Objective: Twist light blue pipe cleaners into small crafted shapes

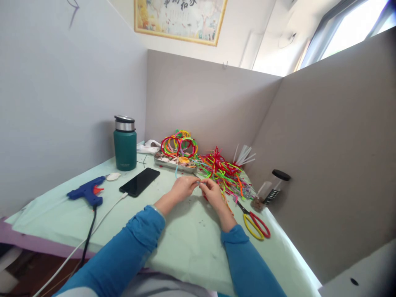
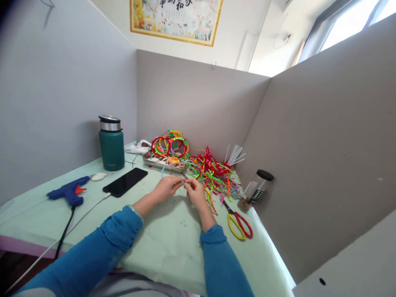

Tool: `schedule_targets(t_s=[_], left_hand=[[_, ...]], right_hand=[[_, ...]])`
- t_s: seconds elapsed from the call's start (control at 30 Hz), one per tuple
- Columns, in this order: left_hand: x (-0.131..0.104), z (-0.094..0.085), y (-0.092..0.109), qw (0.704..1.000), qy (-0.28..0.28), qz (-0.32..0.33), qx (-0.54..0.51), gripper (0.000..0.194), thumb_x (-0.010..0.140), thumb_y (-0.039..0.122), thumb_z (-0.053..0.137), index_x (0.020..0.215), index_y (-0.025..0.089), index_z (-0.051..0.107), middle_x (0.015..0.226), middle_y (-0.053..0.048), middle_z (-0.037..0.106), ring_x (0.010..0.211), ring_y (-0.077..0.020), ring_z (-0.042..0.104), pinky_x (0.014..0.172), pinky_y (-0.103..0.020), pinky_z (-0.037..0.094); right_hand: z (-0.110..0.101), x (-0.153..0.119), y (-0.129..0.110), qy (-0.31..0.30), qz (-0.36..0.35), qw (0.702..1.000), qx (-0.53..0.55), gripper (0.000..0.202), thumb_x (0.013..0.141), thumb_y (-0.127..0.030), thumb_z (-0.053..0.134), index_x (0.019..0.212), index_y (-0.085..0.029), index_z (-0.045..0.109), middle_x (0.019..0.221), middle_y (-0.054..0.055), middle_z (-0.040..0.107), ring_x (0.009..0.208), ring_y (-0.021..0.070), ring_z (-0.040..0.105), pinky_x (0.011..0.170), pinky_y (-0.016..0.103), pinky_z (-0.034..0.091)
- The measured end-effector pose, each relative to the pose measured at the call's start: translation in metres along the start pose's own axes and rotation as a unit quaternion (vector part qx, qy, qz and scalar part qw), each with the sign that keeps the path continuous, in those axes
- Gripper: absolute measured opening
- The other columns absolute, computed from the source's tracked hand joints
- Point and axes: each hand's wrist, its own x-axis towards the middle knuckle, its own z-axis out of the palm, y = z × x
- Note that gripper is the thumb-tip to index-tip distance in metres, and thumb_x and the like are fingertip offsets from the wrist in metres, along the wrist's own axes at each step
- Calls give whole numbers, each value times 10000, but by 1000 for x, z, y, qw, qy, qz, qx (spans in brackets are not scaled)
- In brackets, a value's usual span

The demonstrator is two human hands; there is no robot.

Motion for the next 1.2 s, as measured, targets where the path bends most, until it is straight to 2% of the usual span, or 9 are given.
schedule_targets(t_s=[0.17, 0.37, 0.53, 0.73, 0.87, 1.2], left_hand=[[0, -3, 2, 998, -22, -50, 9, 206, 854, 294, 517, 938, 210, 685, 811, -38, 705, 747, -162, 622, 668, -224, 424], [-1, -5, 3, 999, -31, -37, 11, 236, 860, 302, 474, 874, 203, 687, 750, -37, 686, 698, -158, 599, 625, -226, 391], [-3, -8, 5, 998, -51, -26, 5, 245, 840, 234, 445, 865, 196, 686, 746, -41, 680, 668, -153, 585, 621, -231, 396], [-3, -3, 1, 998, -47, -18, 28, 257, 783, 153, 470, 931, 196, 675, 851, -48, 687, 771, -171, 604, 674, -236, 419], [-1, -2, -1, 998, -38, -4, 47, 213, 819, 188, 478, 895, 189, 677, 888, -53, 674, 823, -170, 600, 716, -234, 423], [-3, -5, 1, 998, -19, -6, 65, 187, 850, 304, 533, 920, 221, 686, 888, -32, 662, 815, -152, 599, 696, -216, 408]], right_hand=[[0, -1, -3, 1, 2, 1000, -2, 242, 740, -407, 609, 826, -182, 608, 500, -59, 466, 442, 104, 408, 454, 234, 313], [0, -1, -1, -3, 1, 1000, -5, 241, 736, -403, 614, 827, -180, 612, 491, -60, 463, 441, 108, 405, 453, 236, 314], [0, -1, 0, -6, 7, 1000, 1, 230, 735, -387, 609, 828, -176, 607, 492, -60, 457, 438, 109, 401, 444, 235, 305], [1, -1, 0, -6, 7, 1000, -8, 229, 730, -383, 612, 826, -175, 605, 500, -61, 460, 438, 105, 399, 450, 232, 310], [1, -1, -2, -11, 4, 1000, -8, 229, 732, -386, 609, 824, -176, 607, 496, -62, 455, 437, 106, 396, 450, 234, 307], [1, 0, 0, -18, -3, 1000, 10, 241, 741, -396, 615, 833, -173, 616, 545, -49, 478, 460, 106, 413, 457, 235, 316]])
